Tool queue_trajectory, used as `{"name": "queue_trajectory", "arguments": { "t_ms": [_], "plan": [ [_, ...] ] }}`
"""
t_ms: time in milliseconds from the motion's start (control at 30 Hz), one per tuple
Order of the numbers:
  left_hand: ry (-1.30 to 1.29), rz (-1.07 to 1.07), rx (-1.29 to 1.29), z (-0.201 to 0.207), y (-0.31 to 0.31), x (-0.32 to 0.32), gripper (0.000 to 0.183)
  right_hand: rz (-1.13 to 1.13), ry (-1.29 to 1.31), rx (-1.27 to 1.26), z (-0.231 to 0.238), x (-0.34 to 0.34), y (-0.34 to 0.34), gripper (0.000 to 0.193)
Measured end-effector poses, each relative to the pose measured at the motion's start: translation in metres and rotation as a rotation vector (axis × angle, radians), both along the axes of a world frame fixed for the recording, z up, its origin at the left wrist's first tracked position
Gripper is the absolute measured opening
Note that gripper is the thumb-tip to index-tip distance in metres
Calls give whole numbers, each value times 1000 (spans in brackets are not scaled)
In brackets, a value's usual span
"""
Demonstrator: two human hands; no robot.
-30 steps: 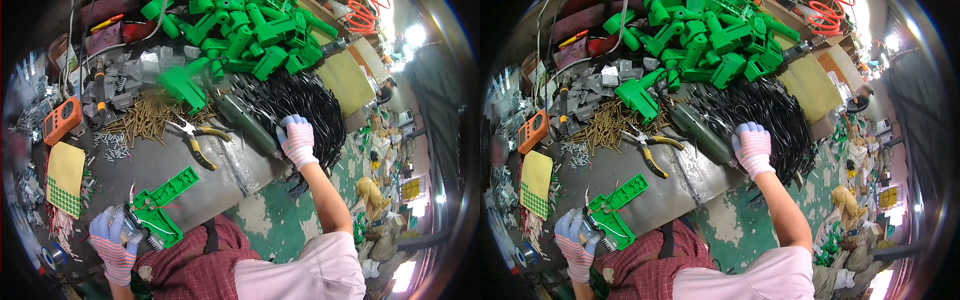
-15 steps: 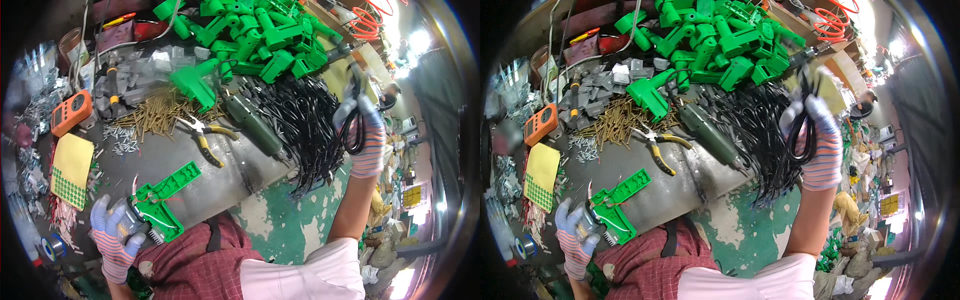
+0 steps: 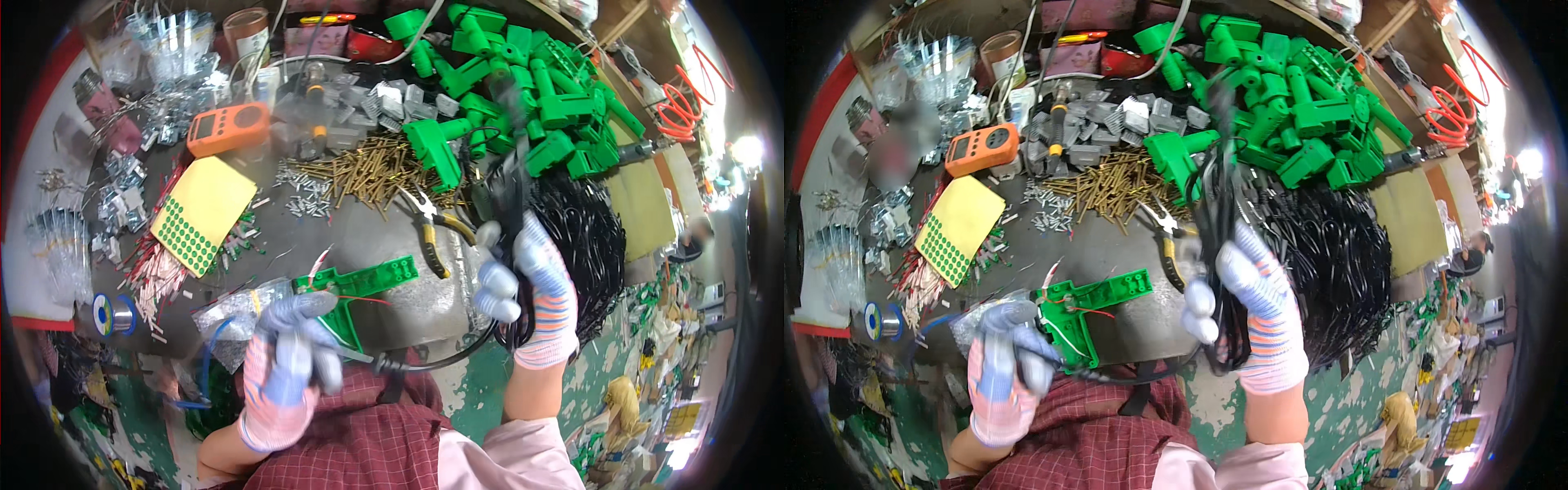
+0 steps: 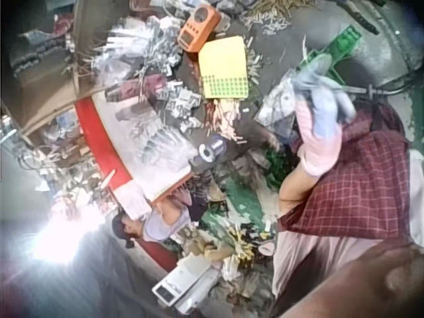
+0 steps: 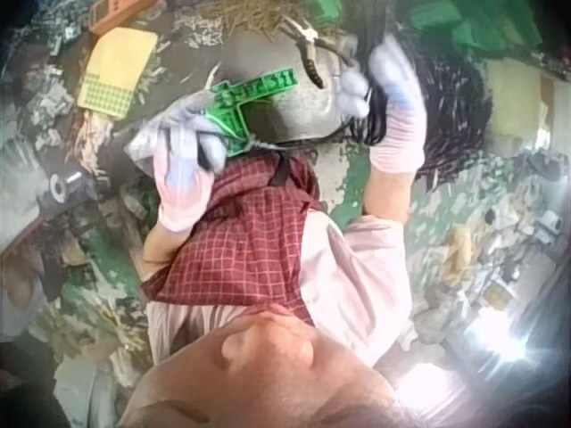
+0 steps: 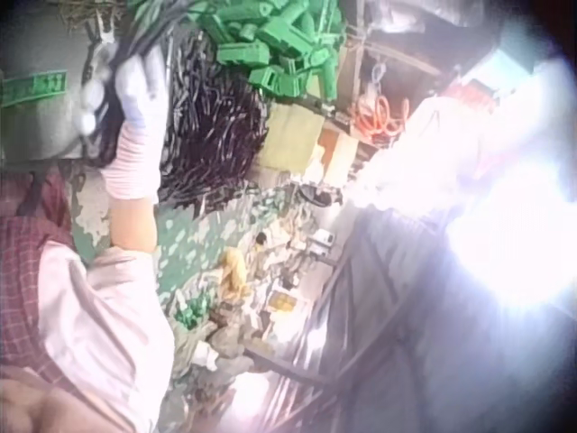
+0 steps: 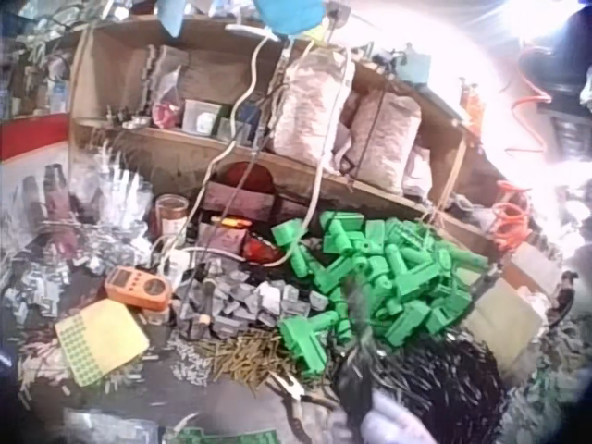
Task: The person picks up a green plastic housing, uses a power screwdriver to secure a component, and then threads wires into the housing to solder them with a soldering iron.
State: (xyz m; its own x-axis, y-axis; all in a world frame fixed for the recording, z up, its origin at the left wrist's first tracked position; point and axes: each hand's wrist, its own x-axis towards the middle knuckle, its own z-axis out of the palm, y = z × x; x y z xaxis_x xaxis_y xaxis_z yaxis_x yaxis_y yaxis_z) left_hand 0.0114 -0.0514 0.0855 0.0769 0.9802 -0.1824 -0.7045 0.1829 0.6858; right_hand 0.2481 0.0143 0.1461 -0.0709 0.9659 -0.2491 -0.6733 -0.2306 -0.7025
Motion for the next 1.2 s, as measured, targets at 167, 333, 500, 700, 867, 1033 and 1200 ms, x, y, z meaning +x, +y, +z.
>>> {"name": "queue_trajectory", "arguments": {
  "t_ms": [167,333,500,700,867,1033,1200],
  "plan": [
    [217,-332,-60,-26,4,7,33,18,-1213,173,-87,39,-14,50],
    [327,-582,-58,-34,6,26,31,62,-1455,479,-87,18,-25,54],
    [390,-345,287,-54,-2,33,24,340,-704,289,-54,-58,-28,33],
    [898,-678,278,-3,15,-36,30,550,-395,56,-61,-50,-18,29],
    [611,-300,17,5,30,-34,33,681,-128,-53,-60,-50,-18,46],
    [546,-337,129,-11,51,-19,37,870,-105,-116,-64,-41,-13,46],
    [541,-517,181,-7,56,-9,22,971,16,-100,-75,-35,-11,43]
  ]
}}
